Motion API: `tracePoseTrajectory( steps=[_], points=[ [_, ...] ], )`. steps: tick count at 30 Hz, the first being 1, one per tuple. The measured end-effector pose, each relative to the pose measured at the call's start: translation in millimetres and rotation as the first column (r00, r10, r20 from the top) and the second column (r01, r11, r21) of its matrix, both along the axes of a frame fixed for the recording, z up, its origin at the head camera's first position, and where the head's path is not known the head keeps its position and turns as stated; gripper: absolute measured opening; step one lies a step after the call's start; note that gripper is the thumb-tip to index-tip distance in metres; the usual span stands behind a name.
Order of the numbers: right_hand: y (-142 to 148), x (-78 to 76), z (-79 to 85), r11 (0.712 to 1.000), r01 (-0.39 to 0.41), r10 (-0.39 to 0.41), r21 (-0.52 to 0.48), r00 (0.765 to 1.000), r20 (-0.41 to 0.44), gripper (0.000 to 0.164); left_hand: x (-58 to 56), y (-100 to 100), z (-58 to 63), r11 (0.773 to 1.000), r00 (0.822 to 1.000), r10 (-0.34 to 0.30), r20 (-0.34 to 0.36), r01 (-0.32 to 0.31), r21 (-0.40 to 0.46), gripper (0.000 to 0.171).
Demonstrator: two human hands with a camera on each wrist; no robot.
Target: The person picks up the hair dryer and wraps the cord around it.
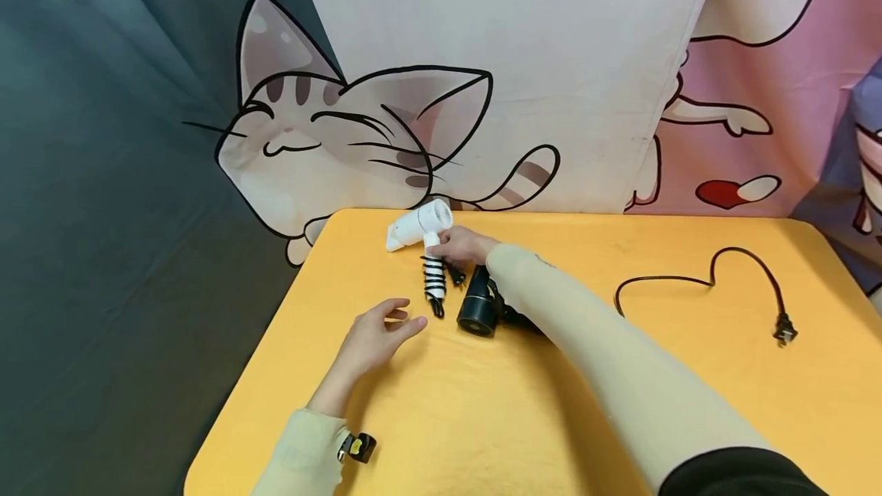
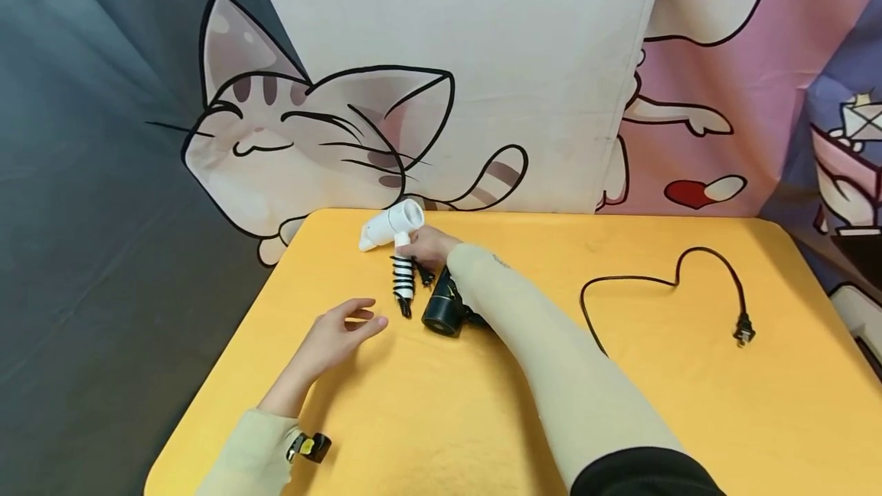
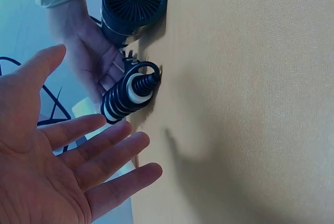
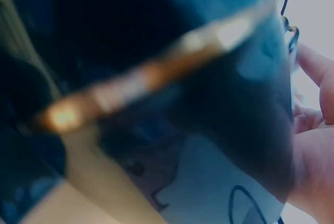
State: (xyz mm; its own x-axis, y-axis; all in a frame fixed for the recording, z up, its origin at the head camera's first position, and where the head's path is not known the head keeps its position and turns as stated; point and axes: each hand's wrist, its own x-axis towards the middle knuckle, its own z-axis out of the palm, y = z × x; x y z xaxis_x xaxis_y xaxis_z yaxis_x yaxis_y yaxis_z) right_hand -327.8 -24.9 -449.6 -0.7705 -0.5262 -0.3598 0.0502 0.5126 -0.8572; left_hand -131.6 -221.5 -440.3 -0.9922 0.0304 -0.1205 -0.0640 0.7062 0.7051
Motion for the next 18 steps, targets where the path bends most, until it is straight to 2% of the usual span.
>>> tracePoseTrajectory(
  steps=[6, 10, 15, 18],
  points=[
    [4, -5.5, 0.6, 0.976, -0.060, 0.083, 0.207, 0.991, -0.107, 0.037, 0.7, 3, 0.5, 1.000, 1.000, -0.005, 0.003, 0.005, -0.001, 0.064],
    [4, -6.4, 0.6, 0.956, -0.078, 0.130, 0.284, 0.977, -0.170, 0.043, 0.2, 4, 1.7, 1.000, 1.000, -0.013, -0.001, 0.013, -0.010, 0.065],
    [9, -4.7, 9.1, 0.917, -0.111, 0.216, 0.382, 0.945, -0.244, 0.045, -5.0, 6, 4.7, 0.999, 1.000, -0.031, -0.003, 0.031, -0.029, 0.068],
    [14, -3.2, 16.0, 0.911, -0.116, 0.235, 0.395, 0.934, -0.268, 0.043, -9.6, 8, 7.6, 0.998, 0.999, -0.037, -0.007, 0.037, -0.046, 0.066]
  ],
)
